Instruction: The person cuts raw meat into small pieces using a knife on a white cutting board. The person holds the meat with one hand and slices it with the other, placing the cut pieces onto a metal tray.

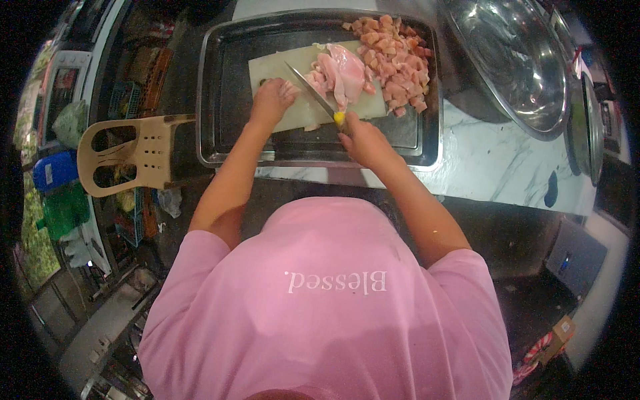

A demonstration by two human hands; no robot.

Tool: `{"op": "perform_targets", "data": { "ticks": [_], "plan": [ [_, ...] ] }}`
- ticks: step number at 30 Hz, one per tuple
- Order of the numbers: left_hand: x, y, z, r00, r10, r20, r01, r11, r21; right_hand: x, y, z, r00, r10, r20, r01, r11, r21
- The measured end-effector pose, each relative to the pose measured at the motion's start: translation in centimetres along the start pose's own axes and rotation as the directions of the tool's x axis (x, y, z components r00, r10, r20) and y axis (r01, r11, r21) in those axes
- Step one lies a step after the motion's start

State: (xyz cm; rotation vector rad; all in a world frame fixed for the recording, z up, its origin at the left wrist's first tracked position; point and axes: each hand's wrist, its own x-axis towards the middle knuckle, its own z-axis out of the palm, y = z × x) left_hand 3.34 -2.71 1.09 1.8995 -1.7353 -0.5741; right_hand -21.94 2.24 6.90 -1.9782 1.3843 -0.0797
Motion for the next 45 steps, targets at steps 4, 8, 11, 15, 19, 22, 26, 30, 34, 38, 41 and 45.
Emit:
{"op": "perform_targets", "data": {
  "ticks": [4, 8, 11, 15, 19, 22, 26, 30, 34, 38, 41, 45],
  "plan": [
    [-0.3, 0.4, -0.3, 0.999, 0.024, -0.03, -0.027, 0.996, -0.084, -0.4, -2.9, -1.9, 1.0, -0.006, 0.024, 0.007, 0.998, -0.059],
    [0.1, 0.3, -1.1, 0.985, -0.088, 0.147, 0.09, 0.996, -0.008, -2.2, -3.8, -1.4, 0.999, 0.015, 0.048, -0.01, 0.995, -0.104],
    [0.0, 1.0, -1.4, 0.988, -0.059, 0.145, 0.051, 0.997, 0.058, -2.5, -3.3, -0.4, 0.994, 0.051, 0.097, -0.041, 0.994, -0.103],
    [0.0, 0.8, -1.6, 0.988, 0.011, 0.155, -0.021, 0.998, 0.063, -2.0, -3.2, -0.1, 0.99, 0.05, 0.134, -0.039, 0.996, -0.085],
    [0.3, -0.6, -1.4, 0.983, 0.039, 0.181, -0.044, 0.999, 0.027, 0.6, -3.5, 1.3, 0.989, 0.017, 0.148, -0.005, 0.997, -0.083],
    [0.5, -0.1, -1.4, 0.976, 0.11, 0.185, -0.119, 0.992, 0.035, 5.1, -2.3, 4.1, 0.997, -0.061, 0.036, 0.062, 0.997, -0.034],
    [0.2, -0.9, -1.2, 0.994, -0.002, 0.111, 0.003, 1.0, -0.009, 6.1, -2.9, 3.7, 0.999, -0.014, 0.035, 0.016, 0.998, -0.06],
    [0.4, -2.7, -2.3, 0.979, -0.191, 0.069, 0.197, 0.974, -0.112, 2.5, -0.2, 1.9, 0.996, 0.077, 0.037, -0.074, 0.996, -0.058],
    [0.4, -1.4, -0.3, 1.0, -0.022, -0.005, 0.022, 0.999, -0.038, 1.6, -1.7, 0.6, 0.996, 0.094, 0.006, -0.094, 0.995, -0.027],
    [-0.2, -0.2, -0.4, 0.996, -0.046, 0.08, 0.046, 0.999, -0.006, 0.1, -3.9, -1.1, 0.999, 0.036, -0.019, -0.037, 0.997, -0.07],
    [-0.5, -0.4, -1.7, 0.976, -0.149, 0.157, 0.162, 0.984, -0.072, -1.8, -4.2, -1.5, 0.998, 0.028, 0.05, -0.023, 0.994, -0.104],
    [-0.8, -0.7, -1.1, 0.987, -0.131, 0.096, 0.133, 0.991, -0.011, -3.0, -3.5, -0.1, 0.995, 0.045, 0.084, -0.036, 0.993, -0.113]
  ]
}}
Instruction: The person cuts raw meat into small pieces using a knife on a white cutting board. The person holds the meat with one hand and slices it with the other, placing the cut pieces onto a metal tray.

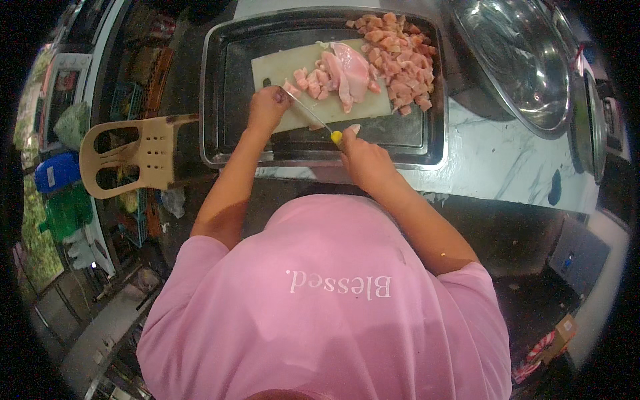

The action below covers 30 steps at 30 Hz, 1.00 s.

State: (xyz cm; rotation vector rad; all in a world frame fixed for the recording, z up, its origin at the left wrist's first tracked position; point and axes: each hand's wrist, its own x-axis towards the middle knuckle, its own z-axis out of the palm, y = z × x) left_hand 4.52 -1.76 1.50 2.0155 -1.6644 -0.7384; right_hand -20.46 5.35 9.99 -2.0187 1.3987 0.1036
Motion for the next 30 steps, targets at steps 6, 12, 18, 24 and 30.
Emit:
{"op": "perform_targets", "data": {
  "ticks": [6, 12, 18, 24, 30],
  "plan": [
    [0.3, 0.0, 0.5, 0.998, 0.057, -0.026, -0.057, 0.998, 0.014, 1.4, 0.5, 1.2, 0.997, -0.013, 0.071, 0.012, 1.0, 0.017],
    [0.9, 0.7, 1.4, 0.995, 0.101, -0.004, -0.101, 0.993, 0.057, 8.4, -0.1, 3.7, 0.999, -0.044, -0.008, 0.045, 0.998, 0.04],
    [1.4, -0.7, 0.9, 0.992, -0.068, -0.111, 0.059, 0.995, -0.082, 4.4, -0.2, 1.1, 0.995, 0.041, 0.092, -0.041, 0.999, 0.004],
    [1.0, 0.5, 2.6, 0.991, -0.008, -0.133, -0.006, 0.994, -0.105, 3.4, 0.5, 1.8, 0.998, 0.029, 0.055, -0.031, 0.999, 0.031],
    [-1.2, 1.2, 2.9, 0.999, -0.033, 0.025, 0.039, 0.957, -0.289, 6.8, 1.1, 2.1, 0.984, 0.05, 0.172, -0.121, 0.895, 0.429]
  ]
}}
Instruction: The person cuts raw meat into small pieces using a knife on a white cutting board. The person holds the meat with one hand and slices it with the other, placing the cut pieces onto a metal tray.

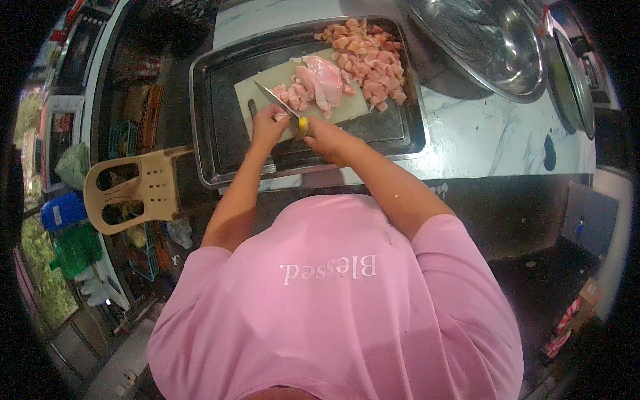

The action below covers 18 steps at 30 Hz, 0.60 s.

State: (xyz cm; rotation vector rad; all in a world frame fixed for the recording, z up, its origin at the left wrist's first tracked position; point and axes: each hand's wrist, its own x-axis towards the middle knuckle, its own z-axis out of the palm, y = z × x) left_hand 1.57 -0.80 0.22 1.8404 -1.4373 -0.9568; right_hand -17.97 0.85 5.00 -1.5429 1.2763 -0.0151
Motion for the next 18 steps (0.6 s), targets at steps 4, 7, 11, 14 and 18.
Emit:
{"op": "perform_targets", "data": {
  "ticks": [4, 7, 11, 14, 18],
  "plan": [
    [0.8, -2.7, -0.3, 0.944, 0.064, -0.325, -0.109, 0.987, -0.121, -3.1, -0.3, -2.0, 0.996, 0.0, 0.09, -0.039, 0.9, 0.434],
    [1.6, -1.2, 1.7, 0.915, 0.357, -0.19, -0.344, 0.934, 0.098, -6.3, 2.4, -2.9, 0.981, -0.109, -0.16, 0.166, 0.9, 0.403],
    [2.8, 1.1, 4.3, 0.818, 0.573, -0.041, -0.507, 0.754, 0.416, -12.2, 2.1, -6.3, 0.97, 0.052, -0.236, 0.053, 0.907, 0.418],
    [4.6, 2.8, 3.5, 0.741, 0.666, 0.08, -0.582, 0.578, 0.572, -15.4, 4.1, -7.5, 0.939, 0.115, -0.323, 0.02, 0.923, 0.385],
    [6.6, 2.4, 2.1, 0.788, 0.597, 0.148, -0.59, 0.664, 0.459, -18.0, 7.5, -7.5, 0.918, 0.198, -0.343, -0.041, 0.909, 0.415]
  ]
}}
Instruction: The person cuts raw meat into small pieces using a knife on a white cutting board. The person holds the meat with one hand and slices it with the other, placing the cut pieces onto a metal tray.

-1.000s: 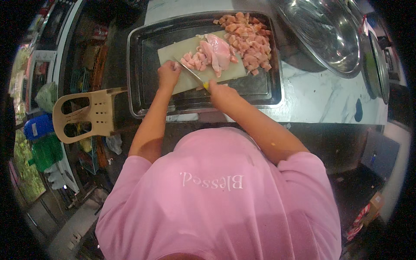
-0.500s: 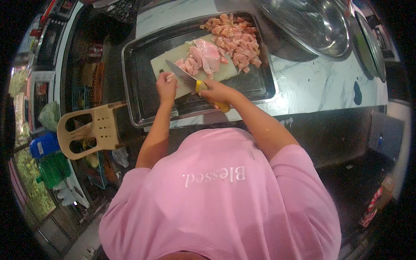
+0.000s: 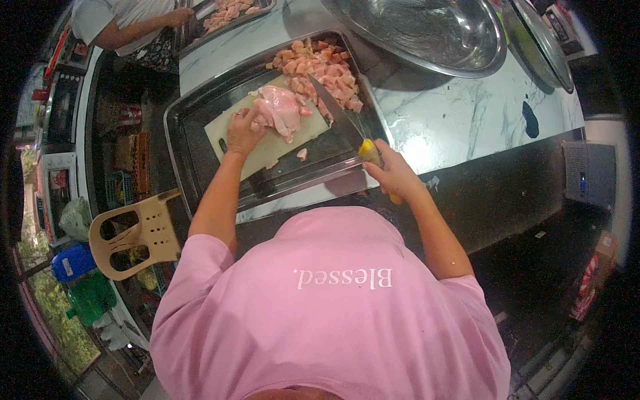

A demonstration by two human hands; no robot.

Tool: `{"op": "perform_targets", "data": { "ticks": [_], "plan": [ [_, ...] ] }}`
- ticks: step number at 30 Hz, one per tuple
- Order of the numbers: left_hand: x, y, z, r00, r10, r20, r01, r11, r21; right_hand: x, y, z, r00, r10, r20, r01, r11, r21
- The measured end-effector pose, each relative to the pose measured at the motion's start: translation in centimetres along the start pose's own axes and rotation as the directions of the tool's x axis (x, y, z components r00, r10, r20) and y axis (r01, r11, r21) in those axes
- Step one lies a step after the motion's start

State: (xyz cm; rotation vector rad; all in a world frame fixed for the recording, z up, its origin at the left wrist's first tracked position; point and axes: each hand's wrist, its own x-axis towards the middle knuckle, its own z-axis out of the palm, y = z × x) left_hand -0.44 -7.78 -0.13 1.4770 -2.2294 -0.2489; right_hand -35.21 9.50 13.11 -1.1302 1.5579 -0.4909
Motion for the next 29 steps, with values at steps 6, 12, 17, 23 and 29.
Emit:
{"op": "perform_targets", "data": {
  "ticks": [6, 12, 17, 23, 29],
  "plan": [
    [1.3, -2.4, 1.4, 0.841, -0.54, -0.041, 0.487, 0.787, -0.378, -1.1, 2.2, -2.5, 0.999, -0.015, -0.032, 0.013, 0.999, -0.051],
    [8.4, 1.6, -0.2, 0.807, -0.59, -0.005, 0.42, 0.58, -0.698, -1.0, 2.6, -4.5, 0.999, -0.033, -0.043, 0.032, 0.999, -0.02],
    [13.4, 10.5, -1.6, 0.824, -0.446, 0.349, 0.522, 0.358, -0.775, 0.2, 2.5, -5.1, 1.0, -0.03, -0.008, 0.03, 0.999, 0.016],
    [12.3, 7.2, -1.1, 0.851, -0.476, 0.222, 0.521, 0.818, -0.245, 1.7, 2.7, -5.2, 0.992, -0.126, -0.003, 0.125, 0.987, -0.097],
    [5.4, 2.5, 1.8, 0.889, -0.422, 0.18, 0.457, 0.85, -0.264, 2.0, 1.5, -4.9, 0.999, -0.033, 0.041, 0.039, 0.989, -0.144]
  ]
}}
